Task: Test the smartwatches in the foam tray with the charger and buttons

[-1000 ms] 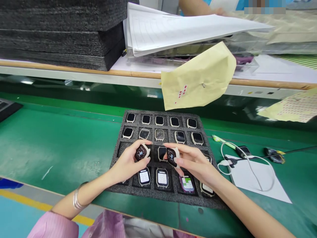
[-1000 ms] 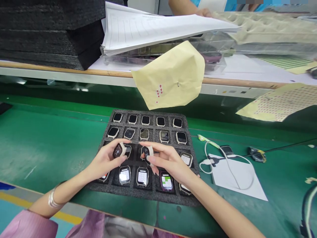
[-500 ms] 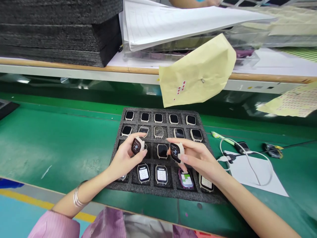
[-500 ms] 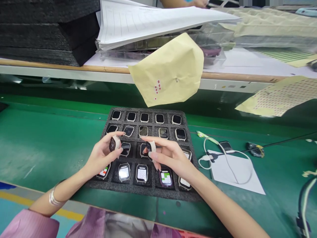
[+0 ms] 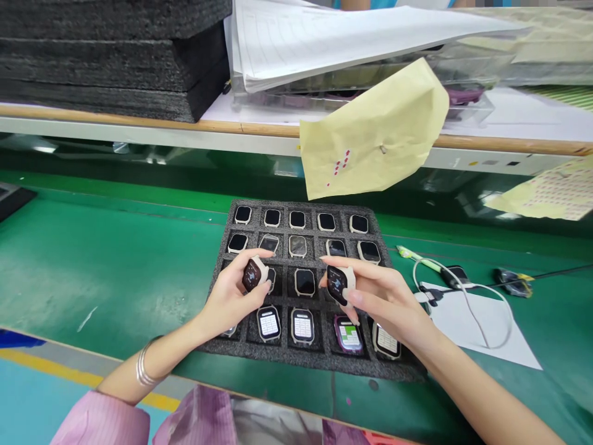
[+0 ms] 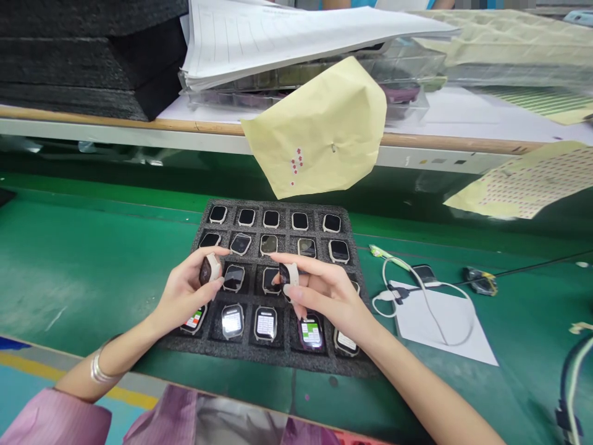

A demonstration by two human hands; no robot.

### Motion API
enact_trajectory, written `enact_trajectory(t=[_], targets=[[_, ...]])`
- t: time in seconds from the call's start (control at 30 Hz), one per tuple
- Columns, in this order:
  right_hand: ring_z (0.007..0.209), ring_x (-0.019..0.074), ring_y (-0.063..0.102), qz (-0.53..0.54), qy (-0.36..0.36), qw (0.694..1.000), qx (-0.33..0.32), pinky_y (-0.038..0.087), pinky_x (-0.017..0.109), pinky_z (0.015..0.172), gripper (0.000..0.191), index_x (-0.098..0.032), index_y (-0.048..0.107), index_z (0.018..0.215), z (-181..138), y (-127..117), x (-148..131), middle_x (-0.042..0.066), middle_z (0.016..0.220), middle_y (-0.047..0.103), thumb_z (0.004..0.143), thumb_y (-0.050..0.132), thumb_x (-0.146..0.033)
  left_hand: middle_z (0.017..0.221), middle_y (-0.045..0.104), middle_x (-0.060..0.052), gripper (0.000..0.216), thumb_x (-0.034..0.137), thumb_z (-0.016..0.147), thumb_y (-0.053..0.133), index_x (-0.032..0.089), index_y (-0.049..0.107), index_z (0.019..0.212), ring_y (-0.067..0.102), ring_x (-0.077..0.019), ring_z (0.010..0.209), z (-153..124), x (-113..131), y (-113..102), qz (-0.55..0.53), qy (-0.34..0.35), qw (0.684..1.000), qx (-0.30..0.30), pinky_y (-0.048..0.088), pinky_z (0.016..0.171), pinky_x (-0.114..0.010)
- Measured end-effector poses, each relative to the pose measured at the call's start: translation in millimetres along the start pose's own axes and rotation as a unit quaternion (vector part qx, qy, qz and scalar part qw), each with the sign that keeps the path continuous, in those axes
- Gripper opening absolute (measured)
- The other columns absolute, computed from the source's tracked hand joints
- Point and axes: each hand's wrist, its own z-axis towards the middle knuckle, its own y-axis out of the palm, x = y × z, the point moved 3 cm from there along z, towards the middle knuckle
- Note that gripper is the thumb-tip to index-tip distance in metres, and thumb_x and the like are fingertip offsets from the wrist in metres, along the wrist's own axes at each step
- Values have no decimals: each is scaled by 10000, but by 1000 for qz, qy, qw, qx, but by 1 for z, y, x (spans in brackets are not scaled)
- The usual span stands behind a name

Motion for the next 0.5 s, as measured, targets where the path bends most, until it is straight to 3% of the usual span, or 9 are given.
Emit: enact_trajectory(t=[0.5], targets=[[548,86,555,2,-4,1000,10,481,211,492,387,-283,660,1256,2,0,3,65,976,721,873,713,-268,709,476,49,348,104,793,613,203,571,1125,459,-107,603,2,-2,-1,-5,-8,1000,9,391,577,-211]])
